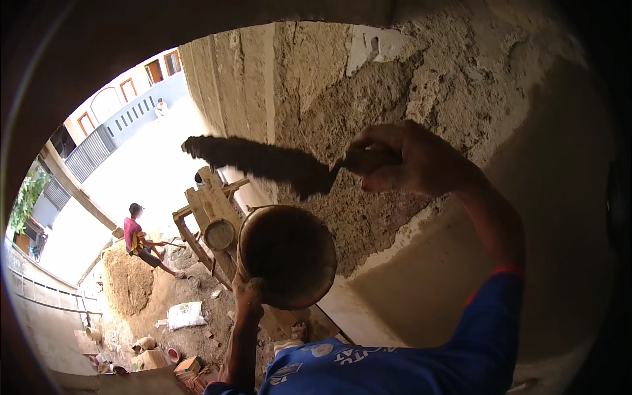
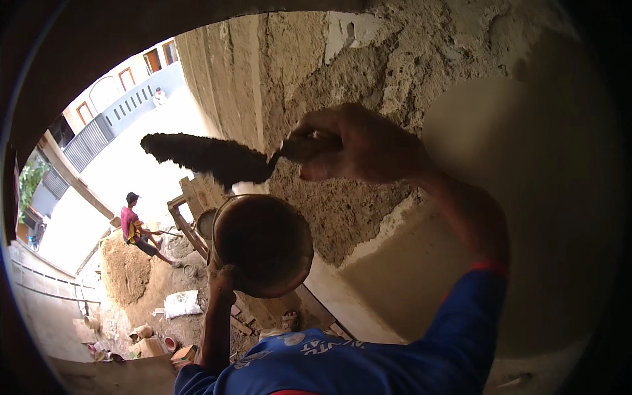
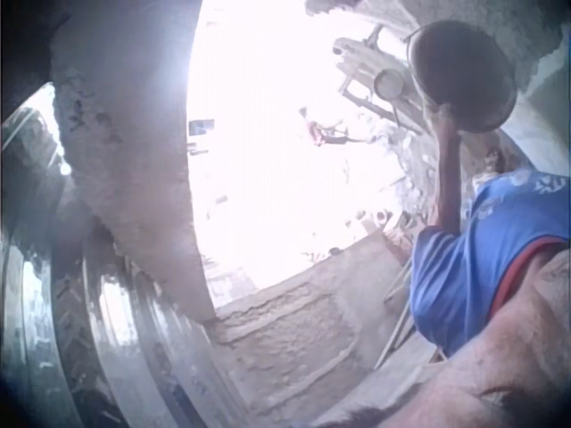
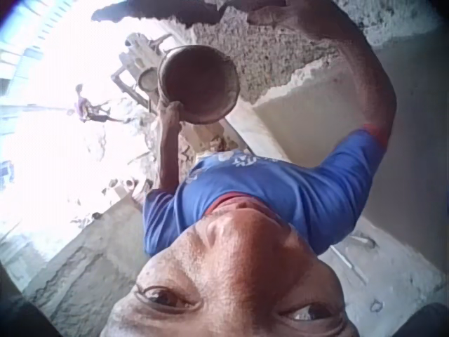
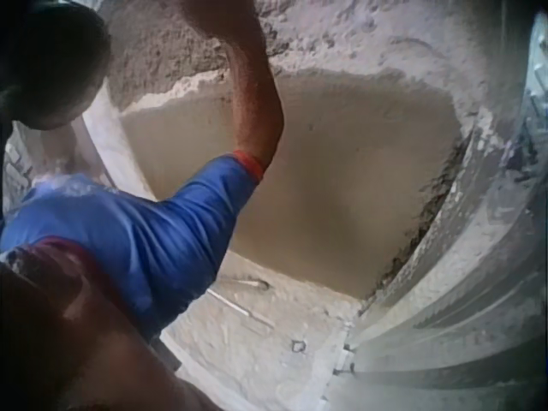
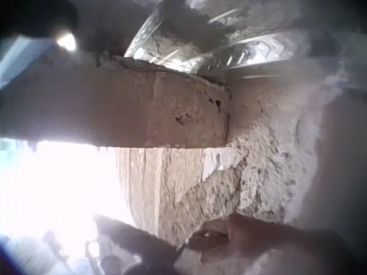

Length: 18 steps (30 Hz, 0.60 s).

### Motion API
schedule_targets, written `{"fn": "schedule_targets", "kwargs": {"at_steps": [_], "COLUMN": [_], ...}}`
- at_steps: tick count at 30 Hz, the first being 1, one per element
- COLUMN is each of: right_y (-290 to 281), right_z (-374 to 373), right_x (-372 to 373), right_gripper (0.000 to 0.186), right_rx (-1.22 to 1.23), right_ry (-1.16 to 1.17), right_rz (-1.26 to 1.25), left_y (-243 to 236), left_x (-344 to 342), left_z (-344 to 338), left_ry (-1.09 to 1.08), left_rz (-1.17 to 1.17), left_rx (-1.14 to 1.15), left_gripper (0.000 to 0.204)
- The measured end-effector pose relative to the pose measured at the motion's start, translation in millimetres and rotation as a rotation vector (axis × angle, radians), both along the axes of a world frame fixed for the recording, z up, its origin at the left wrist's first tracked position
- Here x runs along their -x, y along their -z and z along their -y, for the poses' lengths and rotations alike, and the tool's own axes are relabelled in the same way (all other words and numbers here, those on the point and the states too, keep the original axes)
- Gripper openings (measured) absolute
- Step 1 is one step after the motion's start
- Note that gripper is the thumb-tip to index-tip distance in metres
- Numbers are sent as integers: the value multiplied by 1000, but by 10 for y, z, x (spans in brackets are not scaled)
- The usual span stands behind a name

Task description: The person applies mortar to a wall using a trowel, taking the material from a bucket held in their other hand.

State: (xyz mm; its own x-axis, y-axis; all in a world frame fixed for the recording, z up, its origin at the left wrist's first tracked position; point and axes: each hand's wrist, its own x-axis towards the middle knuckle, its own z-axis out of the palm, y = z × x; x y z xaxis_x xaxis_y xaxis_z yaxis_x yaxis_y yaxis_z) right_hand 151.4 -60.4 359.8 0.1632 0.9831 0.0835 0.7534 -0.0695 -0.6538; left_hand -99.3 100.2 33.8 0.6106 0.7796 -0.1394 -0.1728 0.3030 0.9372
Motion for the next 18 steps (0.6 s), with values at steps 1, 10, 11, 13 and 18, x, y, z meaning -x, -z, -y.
{"fn": "schedule_targets", "kwargs": {"at_steps": [1,10,11,13,18], "right_y": [-36,-368,-312,-313,361], "right_z": [-108,844,838,877,659], "right_x": [-62,-1725,-1783,-1554,-567], "right_gripper": [38,66,66,63,52], "right_rx": [1,-305,-304,-375,188], "right_ry": [-13,963,948,853,510], "right_rz": [7,418,397,514,56], "left_y": [29,402,427,432,363], "left_x": [68,28,60,68,-36], "left_z": [-28,74,67,37,162], "left_ry": [-13,-36,-56,4,27], "left_rz": [7,-110,-126,-222,-61], "left_rx": [1,157,154,188,102], "left_gripper": [47,46,46,48,49]}}
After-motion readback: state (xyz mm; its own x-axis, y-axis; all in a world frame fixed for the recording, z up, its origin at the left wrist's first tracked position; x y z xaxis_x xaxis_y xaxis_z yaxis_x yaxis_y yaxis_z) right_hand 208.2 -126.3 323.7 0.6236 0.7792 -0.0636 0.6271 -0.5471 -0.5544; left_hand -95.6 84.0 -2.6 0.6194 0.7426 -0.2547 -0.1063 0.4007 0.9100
